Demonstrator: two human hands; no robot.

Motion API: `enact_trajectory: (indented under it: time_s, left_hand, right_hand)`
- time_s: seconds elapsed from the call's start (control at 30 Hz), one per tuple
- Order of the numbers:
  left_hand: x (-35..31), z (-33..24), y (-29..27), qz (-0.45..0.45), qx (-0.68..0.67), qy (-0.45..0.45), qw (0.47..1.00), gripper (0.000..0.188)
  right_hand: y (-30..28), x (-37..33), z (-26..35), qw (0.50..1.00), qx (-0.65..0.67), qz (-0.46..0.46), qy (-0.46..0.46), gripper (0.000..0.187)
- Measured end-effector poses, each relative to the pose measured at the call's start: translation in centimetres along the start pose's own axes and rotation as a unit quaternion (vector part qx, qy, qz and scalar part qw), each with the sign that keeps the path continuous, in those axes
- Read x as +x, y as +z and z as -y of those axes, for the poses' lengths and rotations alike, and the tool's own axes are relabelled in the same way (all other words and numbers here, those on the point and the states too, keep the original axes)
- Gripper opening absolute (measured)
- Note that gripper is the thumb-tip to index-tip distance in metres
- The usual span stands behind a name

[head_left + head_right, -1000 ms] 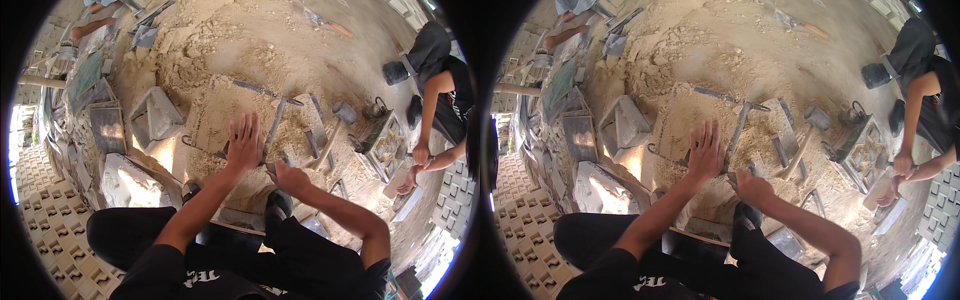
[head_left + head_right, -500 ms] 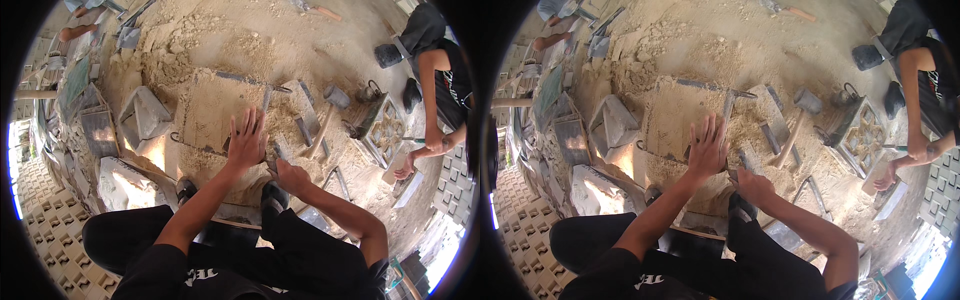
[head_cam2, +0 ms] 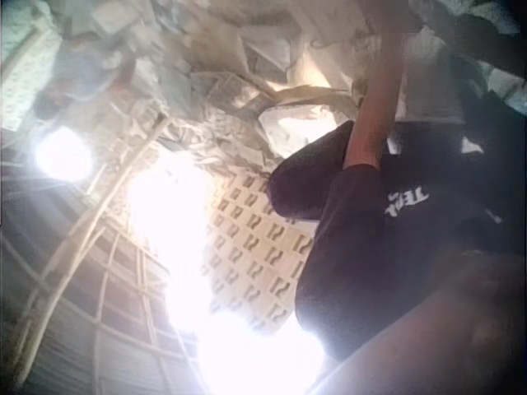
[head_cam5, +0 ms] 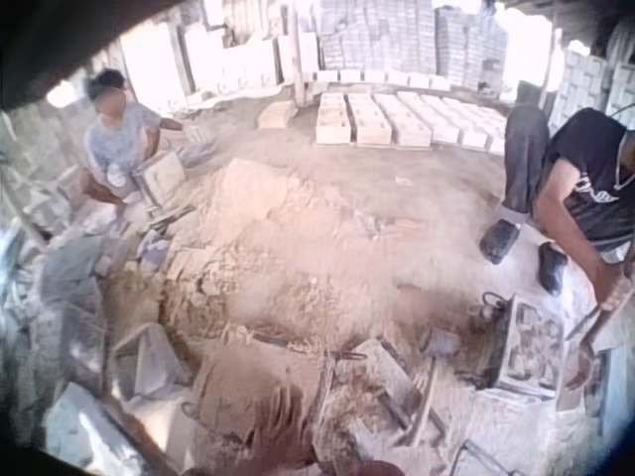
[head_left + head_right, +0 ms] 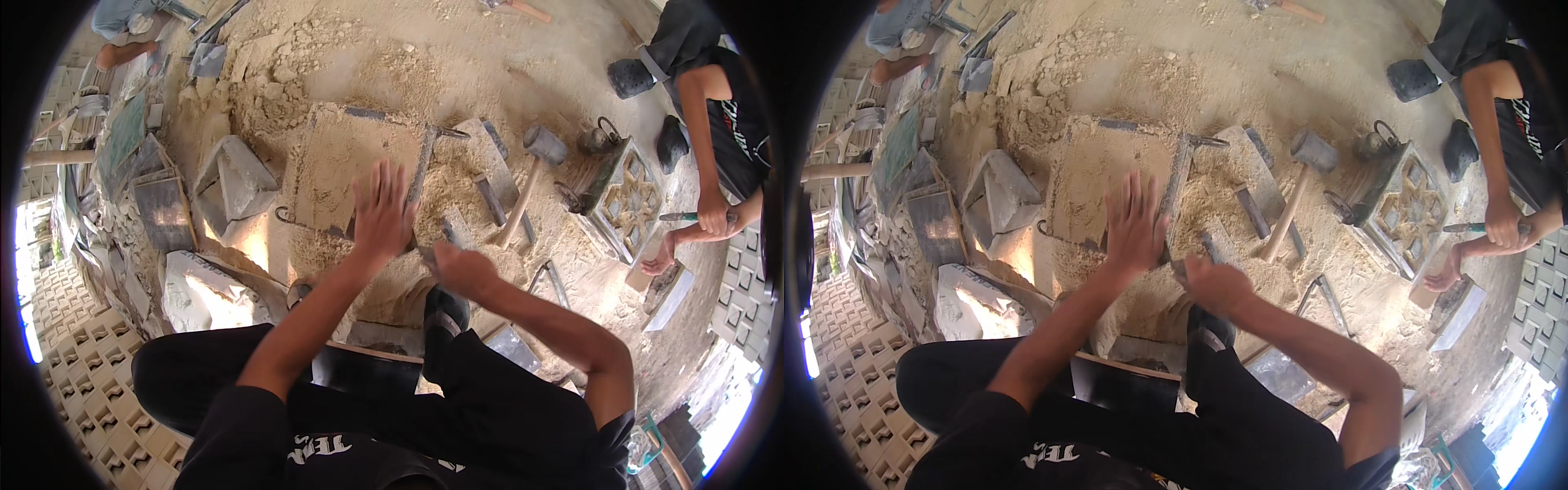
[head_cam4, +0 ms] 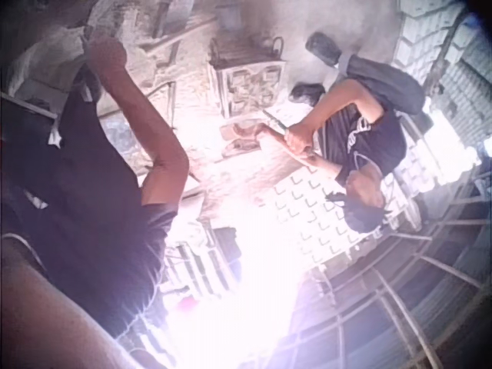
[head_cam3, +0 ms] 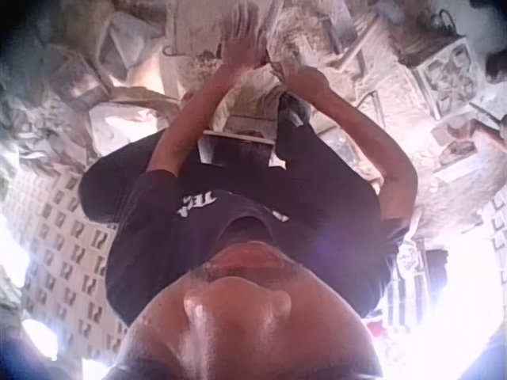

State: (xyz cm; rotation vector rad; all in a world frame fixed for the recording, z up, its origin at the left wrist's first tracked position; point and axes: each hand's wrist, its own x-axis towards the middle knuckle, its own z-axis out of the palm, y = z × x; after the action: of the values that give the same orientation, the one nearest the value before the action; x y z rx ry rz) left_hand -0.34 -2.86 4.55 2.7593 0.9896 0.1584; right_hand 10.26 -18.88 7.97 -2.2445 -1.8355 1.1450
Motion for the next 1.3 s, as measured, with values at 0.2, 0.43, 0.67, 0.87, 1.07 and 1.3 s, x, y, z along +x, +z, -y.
enact_trajectory:
  time_s: [0.2,0.43,0.67,0.87,1.07,1.3]
  left_hand:
    - [13.0,2.7,2.2,-0.119,-0.058,0.055,0.99,0.061]
    - [6.3,2.2,1.0,-0.053,-0.009,0.006,0.999,0.063]
    - [6.3,3.1,1.3,-0.063,0.005,-0.01,0.998,0.063]
    - [14.9,5.3,0.0,-0.174,-0.047,-0.011,0.984,0.064]
    - [-0.9,2.7,0.5,-0.023,0.015,-0.052,0.998,0.064]
    - [17.3,4.3,1.1,-0.201,-0.034,0.037,0.978,0.063]
  right_hand:
    - [-7.0,9.3,-4.9,0.993,-0.072,-0.091,0.005,0.04]
    - [-4.5,6.6,-2.7,0.999,-0.044,-0.001,-0.03,0.048]
    - [-4.7,7.0,-1.8,0.999,-0.043,0.003,-0.024,0.044]
    - [-10.1,12.3,-1.1,0.992,-0.037,-0.12,0.013,0.052]
    - [0.5,2.7,1.8,0.997,-0.058,0.027,-0.043,0.028]
    - [-10.3,12.1,-2.2,0.989,-0.067,-0.115,0.057,0.044]
